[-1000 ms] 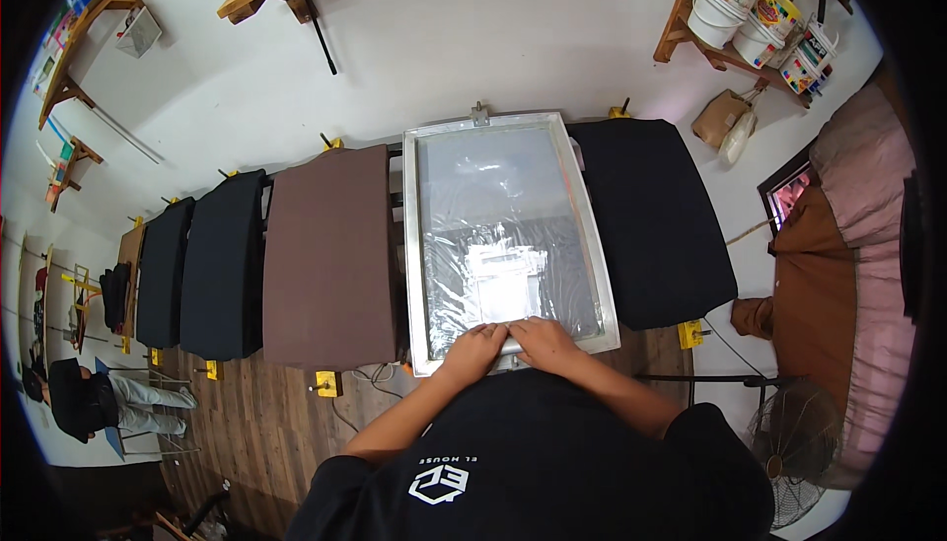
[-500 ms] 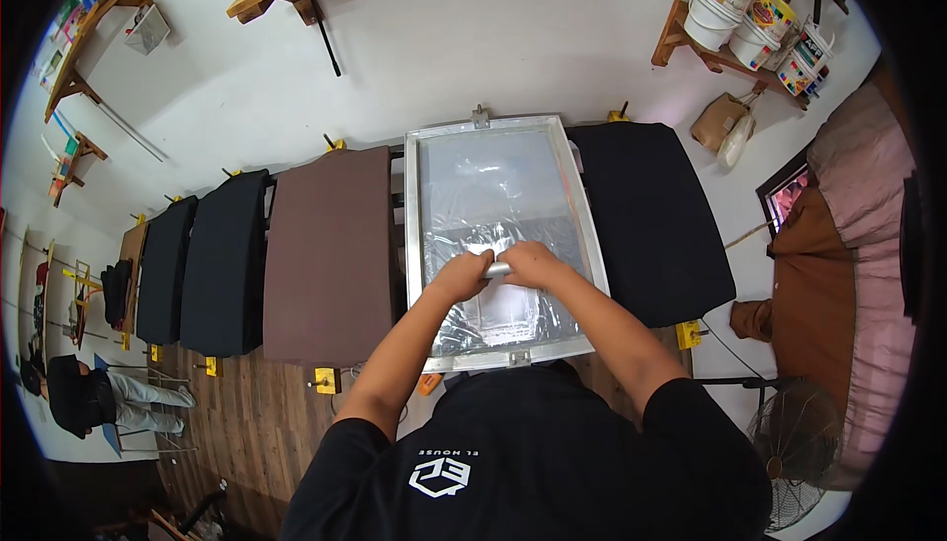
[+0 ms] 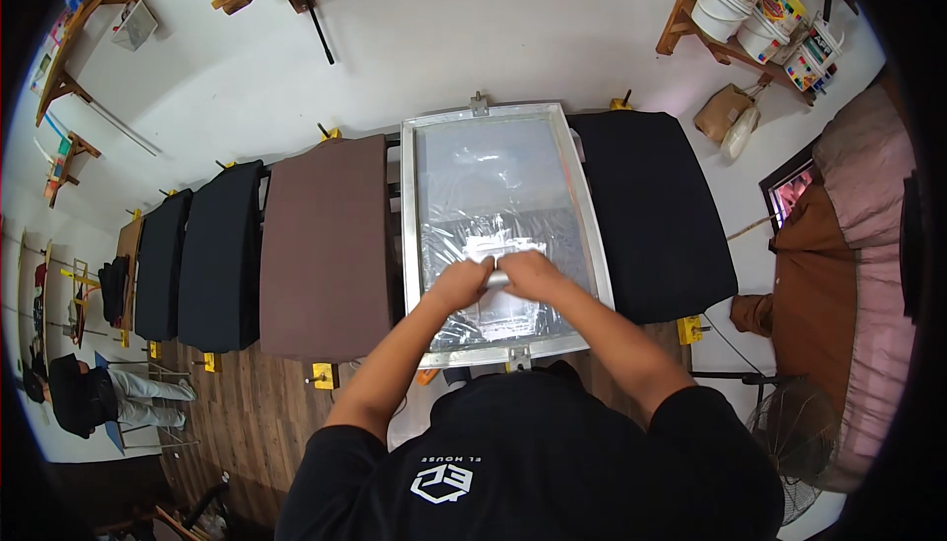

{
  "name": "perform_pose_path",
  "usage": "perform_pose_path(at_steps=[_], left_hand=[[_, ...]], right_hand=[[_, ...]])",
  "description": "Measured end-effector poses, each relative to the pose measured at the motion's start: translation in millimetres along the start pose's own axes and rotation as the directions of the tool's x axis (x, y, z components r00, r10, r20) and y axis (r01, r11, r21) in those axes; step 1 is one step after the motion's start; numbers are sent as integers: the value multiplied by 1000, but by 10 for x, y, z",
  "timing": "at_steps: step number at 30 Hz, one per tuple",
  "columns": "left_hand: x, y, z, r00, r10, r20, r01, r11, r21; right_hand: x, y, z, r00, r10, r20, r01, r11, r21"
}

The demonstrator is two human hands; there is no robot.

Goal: The person is aligning a screen over a t-shirt and applying ink for screen printing.

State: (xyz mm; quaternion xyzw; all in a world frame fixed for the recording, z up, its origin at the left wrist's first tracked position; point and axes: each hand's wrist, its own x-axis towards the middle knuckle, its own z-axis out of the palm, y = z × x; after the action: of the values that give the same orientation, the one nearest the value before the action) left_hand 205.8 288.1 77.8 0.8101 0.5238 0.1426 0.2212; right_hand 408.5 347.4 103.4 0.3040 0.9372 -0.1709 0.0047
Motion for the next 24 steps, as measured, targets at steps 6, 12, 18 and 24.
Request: perform_pose_path(at_steps=[6, 12, 18, 24], left_hand=[[-658, 553, 273, 998, 21, -62, -27, 995, -100], [-575, 513, 124, 996, -33, 83, 43, 992, -121], [-133, 296, -193, 1000, -2, 17, 2, 1000, -6], [-20, 53, 43, 984, -1, -176, 10, 999, 51]], right_hand=[[-721, -474, 137, 1000, -5, 2, 5, 996, 85], [-627, -444, 46, 989, 57, 137, -69, 994, 87], [-192, -179, -343, 984, 90, 156, -100, 993, 58], [-28, -73, -90, 996, 70, -58, -67, 996, 51]])
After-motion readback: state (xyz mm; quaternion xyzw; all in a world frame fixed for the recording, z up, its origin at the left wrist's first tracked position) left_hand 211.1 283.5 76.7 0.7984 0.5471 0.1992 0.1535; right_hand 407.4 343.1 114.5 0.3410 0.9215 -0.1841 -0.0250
